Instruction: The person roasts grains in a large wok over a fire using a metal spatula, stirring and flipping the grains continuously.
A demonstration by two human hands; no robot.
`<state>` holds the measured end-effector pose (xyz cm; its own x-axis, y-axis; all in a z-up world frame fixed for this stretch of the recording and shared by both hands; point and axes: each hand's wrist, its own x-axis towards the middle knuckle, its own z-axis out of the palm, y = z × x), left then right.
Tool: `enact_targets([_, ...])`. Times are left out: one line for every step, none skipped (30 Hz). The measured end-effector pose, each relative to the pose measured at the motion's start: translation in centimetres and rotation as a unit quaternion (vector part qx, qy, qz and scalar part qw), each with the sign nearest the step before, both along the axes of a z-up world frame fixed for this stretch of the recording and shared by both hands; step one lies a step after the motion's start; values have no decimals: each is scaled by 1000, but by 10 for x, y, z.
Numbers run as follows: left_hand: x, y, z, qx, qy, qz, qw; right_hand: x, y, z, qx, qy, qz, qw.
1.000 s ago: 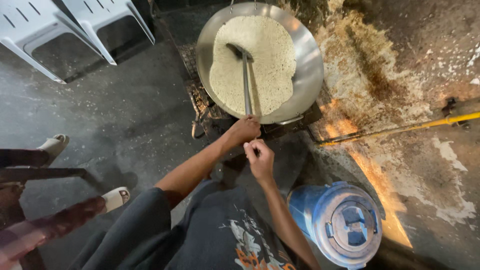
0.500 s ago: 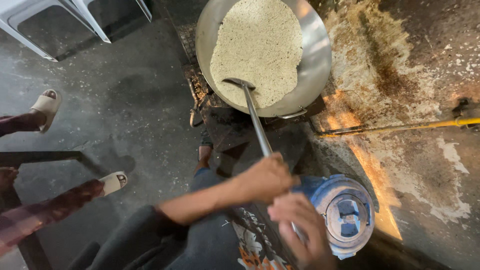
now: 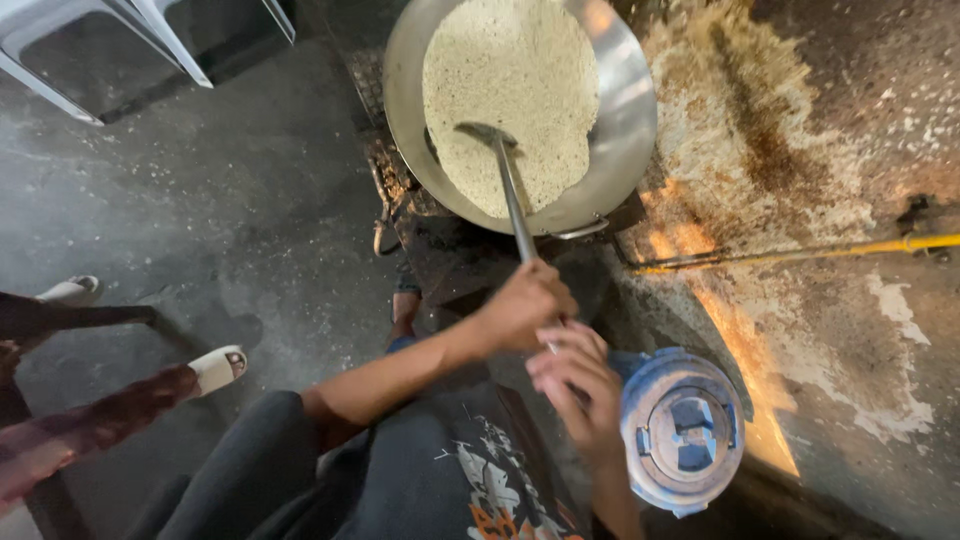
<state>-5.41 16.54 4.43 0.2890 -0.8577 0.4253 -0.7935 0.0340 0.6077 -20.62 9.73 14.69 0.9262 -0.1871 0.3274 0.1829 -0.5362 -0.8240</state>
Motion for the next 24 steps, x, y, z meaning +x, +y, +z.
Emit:
enact_targets([-13,5,16,-22,9,-6,1000,-15,3,19,31,0,-16,999])
enact_targets([-28,8,30,-21,12,-7,1000,-27,2,37,35,5,10,999])
enact_targets([-44,9,41,-22,42,-5,999,-33,0,50,40,8,36,999])
enact_targets([-50,8,45,-23,73,-3,997,-32,0,55,40,9,35,999])
enact_targets([-49,4,42,-23,75,-5,997,-33,-1,57,43,13,44,998])
enact_targets([-47,0,33,-62,91,-4,994,-34,-2,56,45,18,53,997])
enact_targets([-43,-6,20,-102,104,-2,989,-25,-7,45,33,15,49,998])
enact_targets([-29,-15,3,-116,102,-3,988,-9,-14,27,21,12,44,999])
enact_targets([-10,-25,-15,-128,100,-4,987,4,-21,10,35,29,39,998])
enact_targets([8,-33,-31,-136,94,-10,986,16,-27,-7,50,46,35,997])
enact_targets([27,-38,-44,-143,88,-18,986,28,-32,-24,52,14,31,998])
enact_targets([44,-43,-53,-142,92,-3,986,35,-35,-37,54,-18,27,998])
enact_targets([56,-50,-57,-144,96,11,985,33,-41,-43,52,-18,22,998])
enact_targets([64,-57,-59,-145,96,6,985,31,-46,-45,94,-30,12,995])
enact_targets([75,-62,-57,-147,103,44,983,32,-51,-45,136,-45,4,990])
enact_targets([83,-67,-56,-150,109,83,979,29,-57,-40,83,-88,-9,993])
enact_targets([86,-78,-53,-155,108,77,979,23,-68,-30,25,-129,-23,991])
enact_targets([85,-93,-51,-212,115,44,969,17,-72,-22,47,-178,-61,981])
enact_targets([87,-105,-49,-266,121,13,956,12,-73,-13,70,-228,-97,966])
enact_targets([88,-120,-47,-268,119,9,956,6,-79,-2,1,-243,-178,954])
enact_targets([86,-138,-46,-231,103,-47,966,-5,-84,12,186,-269,-179,928])
enact_targets([84,-158,-44,-192,85,-102,972,-7,-86,18,274,-277,-175,904])
enact_targets([81,-178,-40,-160,98,-123,975,-8,-85,24,364,-293,-175,867])
enact_targets([80,-196,-36,-127,111,-144,975,-8,-79,27,305,-286,-218,882])
